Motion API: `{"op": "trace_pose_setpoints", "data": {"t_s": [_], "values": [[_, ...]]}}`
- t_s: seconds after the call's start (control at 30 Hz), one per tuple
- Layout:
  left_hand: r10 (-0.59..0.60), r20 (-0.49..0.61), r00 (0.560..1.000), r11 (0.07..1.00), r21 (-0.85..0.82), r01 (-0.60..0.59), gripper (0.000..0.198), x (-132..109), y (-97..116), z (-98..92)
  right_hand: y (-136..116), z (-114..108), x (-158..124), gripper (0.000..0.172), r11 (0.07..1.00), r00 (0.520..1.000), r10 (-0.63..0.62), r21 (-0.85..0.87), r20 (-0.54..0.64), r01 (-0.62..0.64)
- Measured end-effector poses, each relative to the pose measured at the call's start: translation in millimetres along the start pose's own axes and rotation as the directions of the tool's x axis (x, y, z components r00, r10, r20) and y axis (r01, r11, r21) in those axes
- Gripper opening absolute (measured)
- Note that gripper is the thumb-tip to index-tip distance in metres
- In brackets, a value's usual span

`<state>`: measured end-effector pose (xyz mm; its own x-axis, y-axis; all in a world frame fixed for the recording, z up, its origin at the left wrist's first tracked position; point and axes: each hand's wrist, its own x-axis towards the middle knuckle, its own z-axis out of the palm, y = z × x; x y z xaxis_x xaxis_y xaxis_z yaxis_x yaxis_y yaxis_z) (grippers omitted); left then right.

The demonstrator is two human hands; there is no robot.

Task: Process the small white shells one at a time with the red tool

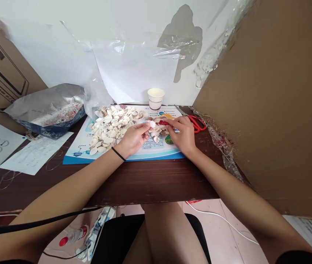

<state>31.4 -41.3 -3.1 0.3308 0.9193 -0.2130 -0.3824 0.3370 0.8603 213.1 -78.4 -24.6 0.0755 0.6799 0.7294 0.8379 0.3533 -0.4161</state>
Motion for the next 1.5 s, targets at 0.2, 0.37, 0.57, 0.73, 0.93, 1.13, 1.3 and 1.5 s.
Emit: {"op": "trace_pose_setpoints", "data": {"t_s": [0.2,0.37,0.57,0.73,0.93,1.13,1.3,1.5], "values": [[0.063,0.059,0.996,0.987,0.146,-0.071,0.024,2,-2,-4.0,-2,-11,4,0.031,0.977,1.000,-0.006,0.211,0.011,0.003],[0.069,0.106,0.992,0.963,0.251,-0.094,0.027,3,-1,-7.6,-4,-9,2,0.033,0.978,0.994,-0.092,0.192,0.053,0.081],[0.070,0.116,0.991,0.952,0.288,-0.101,0.027,1,0,-5.7,-1,-13,5,0.035,0.974,0.997,-0.031,0.226,0.067,0.015],[0.073,0.164,0.984,0.946,0.301,-0.120,0.033,-3,2,-3.5,1,-9,3,0.033,0.978,0.992,-0.087,0.198,0.089,0.068],[0.075,0.143,0.987,0.945,0.306,-0.116,0.025,-2,0,-4.5,-1,-13,2,0.029,0.979,0.994,-0.104,0.179,0.035,0.096],[0.085,0.124,0.989,0.931,0.344,-0.123,0.025,-1,-2,-5.6,-3,-12,0,0.025,0.986,0.983,-0.162,0.049,0.089,0.158],[0.096,0.123,0.988,0.927,0.349,-0.134,0.028,-1,0,-4.9,-3,-12,-1,0.027,0.986,0.989,-0.143,0.087,0.025,0.140],[0.076,0.181,0.981,0.922,0.362,-0.139,0.030,0,0,-7.1,-1,-10,-1,0.025,0.997,0.995,-0.070,0.048,0.073,0.067]]}}
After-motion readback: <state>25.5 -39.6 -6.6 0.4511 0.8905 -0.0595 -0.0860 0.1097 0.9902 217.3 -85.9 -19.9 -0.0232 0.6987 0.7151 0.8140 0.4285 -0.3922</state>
